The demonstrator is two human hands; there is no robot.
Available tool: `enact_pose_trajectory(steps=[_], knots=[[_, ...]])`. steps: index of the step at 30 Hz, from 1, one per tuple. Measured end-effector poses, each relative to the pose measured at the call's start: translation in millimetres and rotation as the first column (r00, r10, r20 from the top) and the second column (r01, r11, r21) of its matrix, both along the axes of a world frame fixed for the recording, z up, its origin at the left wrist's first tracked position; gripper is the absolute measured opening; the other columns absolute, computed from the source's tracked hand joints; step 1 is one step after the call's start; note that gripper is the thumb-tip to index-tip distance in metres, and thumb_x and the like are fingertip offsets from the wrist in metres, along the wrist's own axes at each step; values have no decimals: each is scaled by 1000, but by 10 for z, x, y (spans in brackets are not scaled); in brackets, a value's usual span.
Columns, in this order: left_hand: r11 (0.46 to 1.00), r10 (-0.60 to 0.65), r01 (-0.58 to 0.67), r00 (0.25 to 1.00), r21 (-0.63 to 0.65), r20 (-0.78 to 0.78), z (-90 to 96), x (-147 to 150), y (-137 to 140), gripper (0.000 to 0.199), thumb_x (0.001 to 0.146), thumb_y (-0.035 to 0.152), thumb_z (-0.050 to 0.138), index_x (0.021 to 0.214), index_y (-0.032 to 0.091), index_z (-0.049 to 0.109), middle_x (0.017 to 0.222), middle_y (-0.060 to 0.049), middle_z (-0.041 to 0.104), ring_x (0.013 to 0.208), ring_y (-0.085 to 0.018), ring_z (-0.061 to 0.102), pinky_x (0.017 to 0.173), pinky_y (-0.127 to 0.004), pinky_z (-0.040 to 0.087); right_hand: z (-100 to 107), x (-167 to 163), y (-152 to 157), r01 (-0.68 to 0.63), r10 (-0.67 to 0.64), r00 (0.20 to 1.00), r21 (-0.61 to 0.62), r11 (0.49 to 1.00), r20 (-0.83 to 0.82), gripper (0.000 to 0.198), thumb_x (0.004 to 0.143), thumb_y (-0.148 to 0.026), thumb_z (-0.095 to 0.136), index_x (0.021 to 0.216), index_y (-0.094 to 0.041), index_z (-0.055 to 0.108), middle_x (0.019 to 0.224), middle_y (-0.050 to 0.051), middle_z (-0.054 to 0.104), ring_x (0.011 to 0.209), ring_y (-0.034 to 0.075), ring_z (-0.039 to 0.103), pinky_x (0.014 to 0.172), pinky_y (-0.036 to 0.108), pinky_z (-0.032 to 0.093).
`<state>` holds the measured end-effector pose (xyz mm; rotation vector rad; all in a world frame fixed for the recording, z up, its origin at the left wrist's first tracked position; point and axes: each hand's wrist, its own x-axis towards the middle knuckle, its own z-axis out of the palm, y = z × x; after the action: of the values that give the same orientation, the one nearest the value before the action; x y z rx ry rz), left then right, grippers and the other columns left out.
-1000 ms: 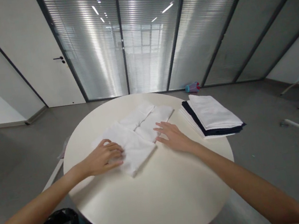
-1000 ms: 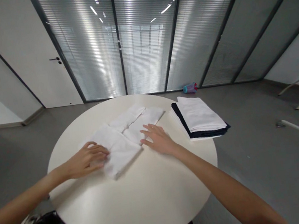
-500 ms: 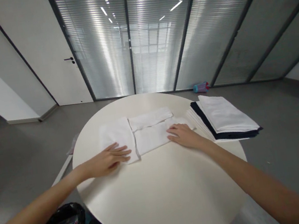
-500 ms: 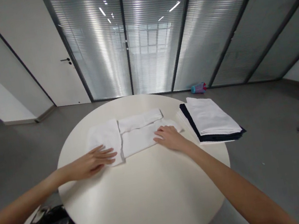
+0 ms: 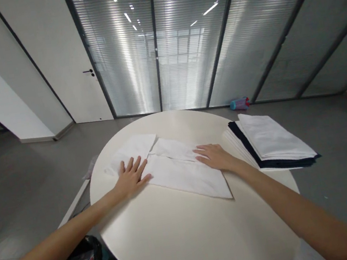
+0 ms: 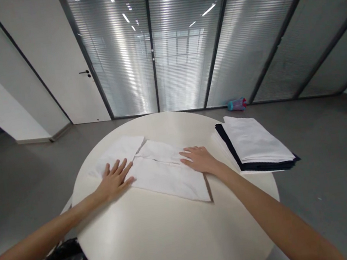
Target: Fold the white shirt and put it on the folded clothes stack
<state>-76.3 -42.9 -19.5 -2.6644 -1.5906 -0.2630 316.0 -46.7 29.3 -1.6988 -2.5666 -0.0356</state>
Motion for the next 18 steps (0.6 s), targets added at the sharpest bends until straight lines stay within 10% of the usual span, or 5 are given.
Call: enact_pose_trajectory(steps=[8, 13, 18], knots=[[942, -321, 316, 947, -118, -31, 348, 407, 944, 56, 106, 46, 28, 156, 22, 35, 158, -13, 36, 151, -28, 27, 122, -54, 17, -5, -166, -1359, -21, 24, 999, 90, 996, -28, 60, 98, -60, 44, 139, -19, 60, 125, 19, 66, 108, 34, 63, 89, 50, 52], [821, -539, 552, 833, -147, 124, 492, 761, 456, 49, 103, 42, 42, 149, 25, 47, 159, -8, 38, 149, -26, 33, 122, -49, 27, 154, -239, -1819, -285, 283, 941, 17, 958, -183, 47, 95, -46, 59, 137, -25, 60, 118, 12, 69, 104, 26, 66, 86, 38, 56], [722, -637, 677, 732, -146, 243, 673, 281, -275, 58, 94, 6, 42, 140, 38, 56, 153, 4, 48, 143, -19, 43, 119, -43, 37, 93, 34, -1701, -336, 355, 929, 169, 927, -102, 53, 94, -8, 48, 140, -31, 57, 131, 10, 65, 121, 25, 59, 99, 46, 51]])
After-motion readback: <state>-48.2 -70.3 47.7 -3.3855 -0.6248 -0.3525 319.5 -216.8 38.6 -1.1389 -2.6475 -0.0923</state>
